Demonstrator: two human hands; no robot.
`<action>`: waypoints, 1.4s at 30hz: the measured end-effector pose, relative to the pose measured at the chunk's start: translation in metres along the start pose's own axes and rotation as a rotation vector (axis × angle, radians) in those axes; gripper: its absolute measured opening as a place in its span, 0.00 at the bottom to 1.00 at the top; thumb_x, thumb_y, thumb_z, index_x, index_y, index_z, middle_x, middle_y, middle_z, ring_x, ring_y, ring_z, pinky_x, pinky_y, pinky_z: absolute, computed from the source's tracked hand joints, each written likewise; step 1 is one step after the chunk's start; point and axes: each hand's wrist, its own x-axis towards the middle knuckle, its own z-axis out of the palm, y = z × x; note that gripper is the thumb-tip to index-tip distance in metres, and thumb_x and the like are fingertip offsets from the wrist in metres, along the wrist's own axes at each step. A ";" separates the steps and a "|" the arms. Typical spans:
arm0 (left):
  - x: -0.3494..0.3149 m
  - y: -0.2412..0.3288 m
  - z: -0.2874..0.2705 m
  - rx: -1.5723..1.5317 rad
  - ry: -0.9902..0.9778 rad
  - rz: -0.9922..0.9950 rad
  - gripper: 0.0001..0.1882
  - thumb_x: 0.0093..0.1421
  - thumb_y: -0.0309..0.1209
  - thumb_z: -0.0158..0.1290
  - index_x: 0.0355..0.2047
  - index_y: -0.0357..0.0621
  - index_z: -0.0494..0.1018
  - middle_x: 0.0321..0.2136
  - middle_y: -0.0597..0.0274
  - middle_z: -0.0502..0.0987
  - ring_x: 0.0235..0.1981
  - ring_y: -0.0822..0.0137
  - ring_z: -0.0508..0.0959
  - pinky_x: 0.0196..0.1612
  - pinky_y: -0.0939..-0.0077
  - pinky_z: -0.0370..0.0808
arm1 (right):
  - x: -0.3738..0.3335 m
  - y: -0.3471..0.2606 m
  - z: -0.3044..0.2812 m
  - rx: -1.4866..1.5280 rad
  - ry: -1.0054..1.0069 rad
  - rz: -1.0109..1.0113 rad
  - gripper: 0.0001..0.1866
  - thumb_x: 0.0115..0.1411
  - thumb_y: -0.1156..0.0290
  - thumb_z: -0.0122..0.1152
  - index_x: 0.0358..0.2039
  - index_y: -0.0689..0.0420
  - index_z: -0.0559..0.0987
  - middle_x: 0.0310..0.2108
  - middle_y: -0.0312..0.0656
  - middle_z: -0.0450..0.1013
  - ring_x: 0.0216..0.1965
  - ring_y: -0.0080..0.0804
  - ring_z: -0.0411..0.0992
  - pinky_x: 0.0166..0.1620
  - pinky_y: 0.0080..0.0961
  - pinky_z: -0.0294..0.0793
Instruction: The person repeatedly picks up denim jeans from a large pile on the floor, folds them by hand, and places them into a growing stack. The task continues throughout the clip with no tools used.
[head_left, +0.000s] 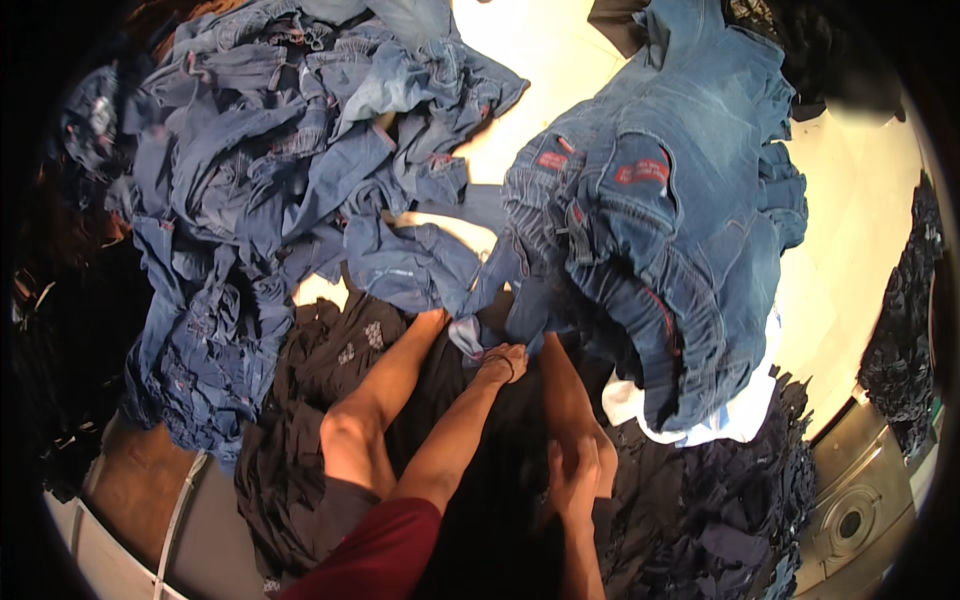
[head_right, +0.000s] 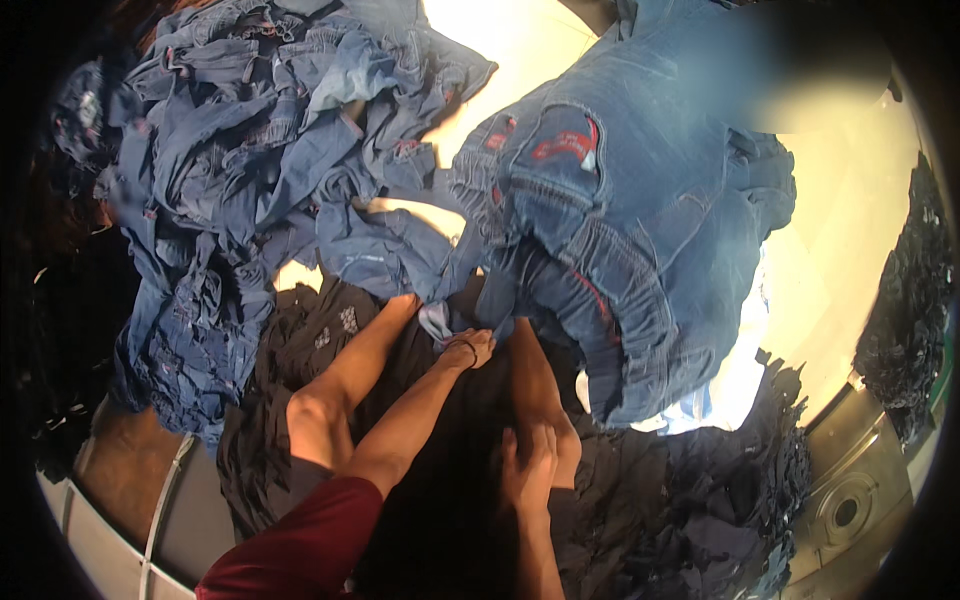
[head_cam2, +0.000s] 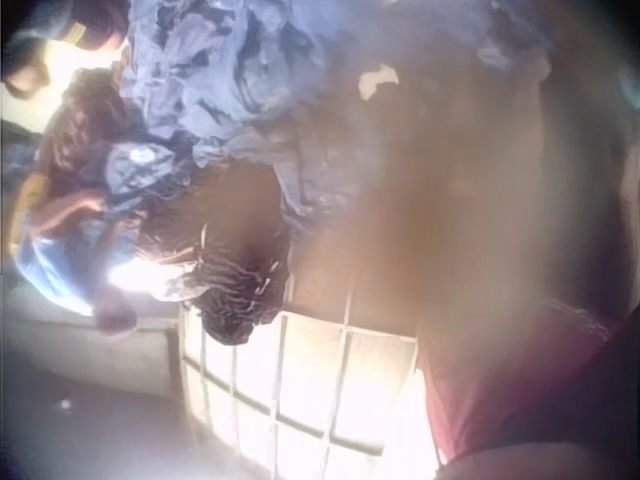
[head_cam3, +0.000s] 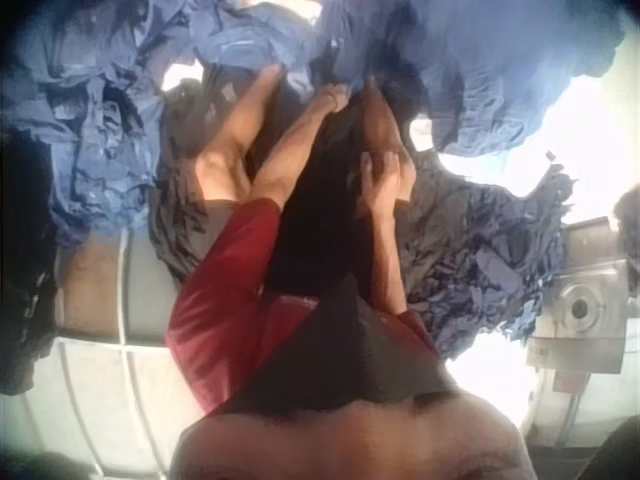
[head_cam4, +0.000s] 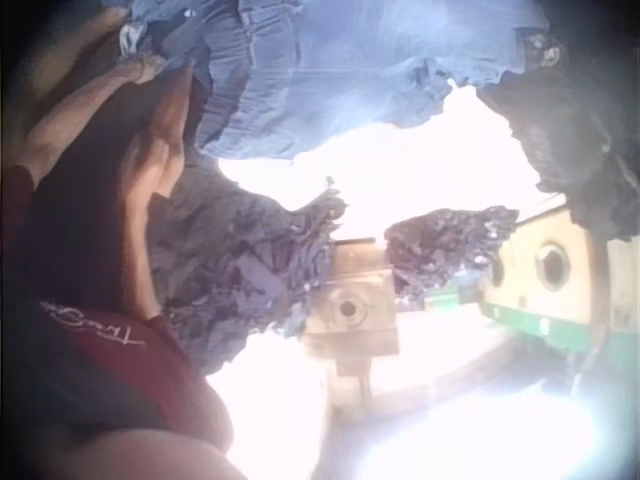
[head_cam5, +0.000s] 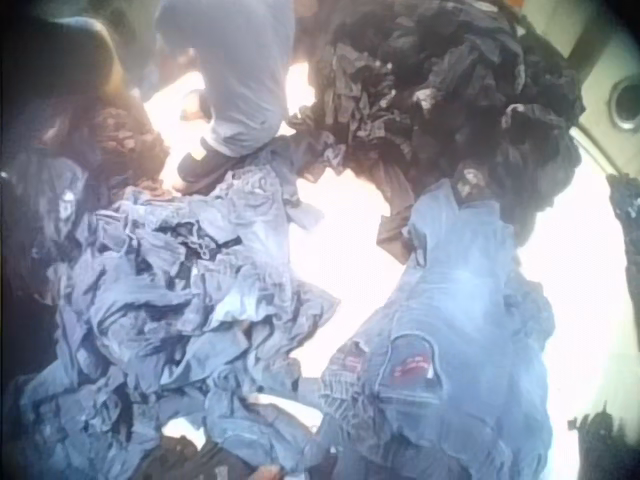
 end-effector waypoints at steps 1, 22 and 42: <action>-0.018 0.006 -0.001 -0.056 -0.012 0.039 0.25 0.70 0.47 0.44 0.60 0.47 0.71 0.63 0.45 0.72 0.61 0.41 0.73 0.65 0.45 0.68 | 0.002 0.000 -0.001 0.049 -0.054 0.148 0.21 0.67 0.65 0.64 0.54 0.65 0.76 0.57 0.60 0.70 0.57 0.58 0.71 0.57 0.42 0.74; -0.538 -0.042 -0.099 -0.567 0.791 0.317 0.46 0.54 0.47 0.68 0.66 0.35 0.63 0.57 0.35 0.74 0.59 0.42 0.76 0.61 0.56 0.72 | -0.151 -0.253 0.067 0.314 -0.311 -0.656 0.24 0.62 0.73 0.64 0.60 0.62 0.74 0.56 0.61 0.73 0.56 0.61 0.72 0.59 0.42 0.70; -0.611 0.060 -0.282 -0.100 1.101 0.693 0.28 0.49 0.39 0.72 0.45 0.36 0.76 0.39 0.52 0.76 0.41 0.48 0.80 0.45 0.63 0.76 | 0.095 -0.404 -0.143 0.358 -0.207 -0.676 0.42 0.57 0.51 0.75 0.64 0.66 0.71 0.51 0.48 0.77 0.51 0.32 0.74 0.56 0.31 0.73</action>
